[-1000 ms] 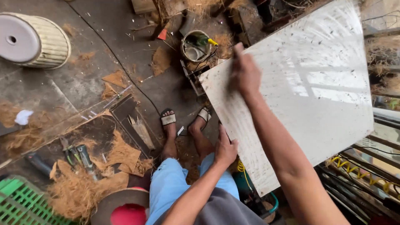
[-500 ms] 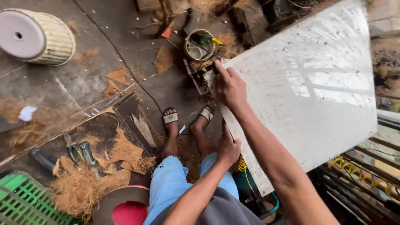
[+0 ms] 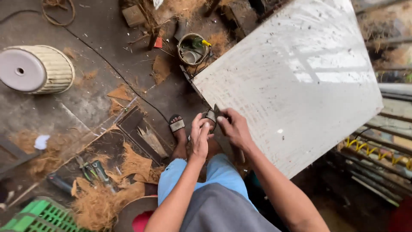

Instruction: The person scrapes a large white board with a metal scraper, removing debris and residue from the surface. They repeatedly scrape different areas and wipe the board with their hand to clear away loosened material.

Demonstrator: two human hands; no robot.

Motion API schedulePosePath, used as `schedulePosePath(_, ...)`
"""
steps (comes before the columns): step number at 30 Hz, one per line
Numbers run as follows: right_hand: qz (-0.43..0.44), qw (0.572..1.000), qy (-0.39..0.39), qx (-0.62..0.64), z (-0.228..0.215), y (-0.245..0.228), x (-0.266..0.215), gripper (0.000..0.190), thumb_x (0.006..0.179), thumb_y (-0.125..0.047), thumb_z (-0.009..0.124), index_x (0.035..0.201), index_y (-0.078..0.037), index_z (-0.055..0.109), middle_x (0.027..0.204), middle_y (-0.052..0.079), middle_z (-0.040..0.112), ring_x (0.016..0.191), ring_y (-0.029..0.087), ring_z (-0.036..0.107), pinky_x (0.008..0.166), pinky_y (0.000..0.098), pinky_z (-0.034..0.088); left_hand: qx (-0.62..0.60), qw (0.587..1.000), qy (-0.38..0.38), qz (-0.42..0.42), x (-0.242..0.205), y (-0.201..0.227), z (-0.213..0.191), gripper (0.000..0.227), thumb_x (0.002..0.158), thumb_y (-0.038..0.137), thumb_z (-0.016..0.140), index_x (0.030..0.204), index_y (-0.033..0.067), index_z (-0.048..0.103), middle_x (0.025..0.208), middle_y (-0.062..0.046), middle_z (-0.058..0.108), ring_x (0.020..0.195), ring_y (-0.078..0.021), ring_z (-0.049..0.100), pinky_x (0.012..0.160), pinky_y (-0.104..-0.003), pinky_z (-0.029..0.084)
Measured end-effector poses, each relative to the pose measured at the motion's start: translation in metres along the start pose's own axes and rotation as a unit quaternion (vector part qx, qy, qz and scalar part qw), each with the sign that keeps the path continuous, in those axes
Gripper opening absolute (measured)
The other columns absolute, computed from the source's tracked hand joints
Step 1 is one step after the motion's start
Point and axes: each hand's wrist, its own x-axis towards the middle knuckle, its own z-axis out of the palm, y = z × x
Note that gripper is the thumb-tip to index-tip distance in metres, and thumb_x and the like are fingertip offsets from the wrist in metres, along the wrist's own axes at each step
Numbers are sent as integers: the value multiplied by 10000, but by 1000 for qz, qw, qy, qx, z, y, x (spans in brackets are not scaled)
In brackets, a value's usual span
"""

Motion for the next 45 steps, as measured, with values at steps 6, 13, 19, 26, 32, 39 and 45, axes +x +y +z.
schedulePosePath(6, 108, 980, -19, 166, 21, -2, -56, 276, 828, -227, 735, 1086, -131, 728, 836, 50, 705, 816, 166, 655, 765, 358, 549, 271, 962, 15, 38, 12, -11, -12, 232, 923, 334, 682, 828, 134, 748, 741, -50, 714, 723, -135, 634, 703, -327, 528)
schedulePosePath(13, 124, 936, -35, 327, 13, 22, -100, 161, 958, -164, 568, 1049, -60, 648, 727, 69, 633, 598, 155, 651, 617, 306, 547, 364, 925, -31, 101, 4, 3, -7, 402, 969, 428, 619, 679, 149, 635, 444, -49, 561, 557, -166, 589, 611, -316, 489)
schedulePosePath(19, 85, 968, 31, 236, -30, 62, -117, 310, 949, -272, 565, 1124, -42, 678, 879, 214, 676, 865, 315, 661, 833, 470, 514, 532, 791, -174, 247, 22, 48, 0, 479, 916, 466, 690, 596, 134, 560, 561, -109, 583, 664, -314, 653, 628, -401, 500)
schedulePosePath(26, 258, 866, 407, 132, -120, 114, -148, 459, 978, -184, 554, 1417, -54, 521, 1343, 300, 563, 1249, 475, 526, 1089, 551, 395, 674, 582, -102, 444, 83, 146, 38, 683, 722, 161, 855, 1306, 50, 518, 1312, -224, 509, 1105, -453, 571, 830, -580, 509)
schedulePosePath(32, 231, 845, 483, 19, -110, 218, -159, 497, 988, -119, 539, 1481, -124, 478, 1329, 272, 578, 1223, 453, 546, 1057, 539, 423, 724, 485, -136, 471, 105, 187, 121, 868, 784, 78, 857, 1513, -5, 393, 1550, -286, 285, 1380, -476, 354, 1047, -611, 385)
schedulePosePath(39, 146, 958, 234, -73, 47, 112, -70, 720, 729, -162, 785, 1407, -139, 543, 1190, 152, 652, 1175, 338, 621, 1054, 460, 472, 766, 377, -337, 396, 117, 135, 244, 711, 1020, 394, 615, 1594, 112, 304, 1650, -170, 142, 1509, -392, 144, 1209, -559, 225)
schedulePosePath(45, 99, 894, 325, 291, 54, 47, -85, 392, 914, -137, 647, 1301, -200, 655, 1338, -20, 626, 1236, 76, 585, 1105, 265, 428, 756, 184, -443, 445, 141, 70, 288, 704, 1113, 524, 428, 1638, 220, 71, 1658, -84, -46, 1522, -351, -21, 1213, -589, 119)
